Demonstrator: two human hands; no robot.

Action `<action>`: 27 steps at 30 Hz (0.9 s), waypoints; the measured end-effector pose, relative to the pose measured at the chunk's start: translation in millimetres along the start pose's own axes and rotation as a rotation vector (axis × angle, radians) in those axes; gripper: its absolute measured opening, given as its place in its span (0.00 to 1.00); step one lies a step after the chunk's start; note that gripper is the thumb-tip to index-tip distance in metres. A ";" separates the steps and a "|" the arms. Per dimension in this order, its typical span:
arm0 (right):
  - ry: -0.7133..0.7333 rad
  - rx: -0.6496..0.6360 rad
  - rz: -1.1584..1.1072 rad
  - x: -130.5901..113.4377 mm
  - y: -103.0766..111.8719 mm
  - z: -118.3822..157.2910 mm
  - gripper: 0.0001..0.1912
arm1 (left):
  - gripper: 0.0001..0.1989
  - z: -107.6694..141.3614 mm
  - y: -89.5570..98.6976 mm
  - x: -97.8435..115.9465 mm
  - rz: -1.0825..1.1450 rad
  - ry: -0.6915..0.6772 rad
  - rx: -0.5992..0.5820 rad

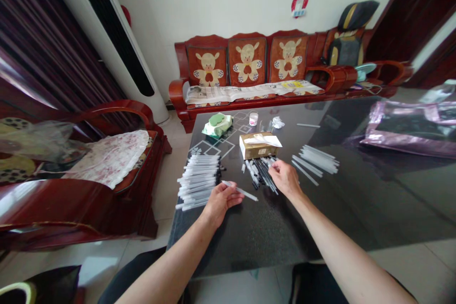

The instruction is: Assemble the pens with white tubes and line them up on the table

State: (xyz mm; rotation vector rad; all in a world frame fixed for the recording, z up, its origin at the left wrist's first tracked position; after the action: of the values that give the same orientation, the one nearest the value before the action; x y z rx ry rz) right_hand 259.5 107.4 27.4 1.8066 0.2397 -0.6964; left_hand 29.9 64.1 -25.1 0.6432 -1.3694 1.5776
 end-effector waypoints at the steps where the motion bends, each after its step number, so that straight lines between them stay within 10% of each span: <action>1: -0.017 -0.034 -0.064 4.0 -1.2 -0.9 0.10 | 0.10 -0.1 -0.3 1.3 -0.002 -0.004 0.002; 10: -0.224 -0.353 -0.452 29.5 -19.4 9.7 0.13 | 0.12 -1.3 -2.1 3.6 -0.026 -0.047 -0.021; 19: -0.016 -0.148 0.282 25.3 2.2 7.5 0.11 | 0.11 0.2 -1.6 -3.2 -0.059 -0.011 -0.044; 27: 0.126 -0.104 0.457 17.5 -1.3 12.3 0.13 | 0.11 2.1 -2.8 -1.4 -0.068 -0.015 -0.044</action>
State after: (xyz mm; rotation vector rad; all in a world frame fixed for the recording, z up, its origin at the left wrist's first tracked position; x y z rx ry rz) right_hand 268.9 93.5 14.1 1.7233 -0.0556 -0.2438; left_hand 32.5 61.5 -24.4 0.6692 -1.3755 1.4871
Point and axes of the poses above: each hand's wrist, its own z-axis away from the middle knuckle, its own y-axis out of the back of the hand, x = y × z, the point moved 8 cm from there along -z, towards the middle knuckle, and after that the axes turned 8 degrees about -y, right-handed, at the moved point
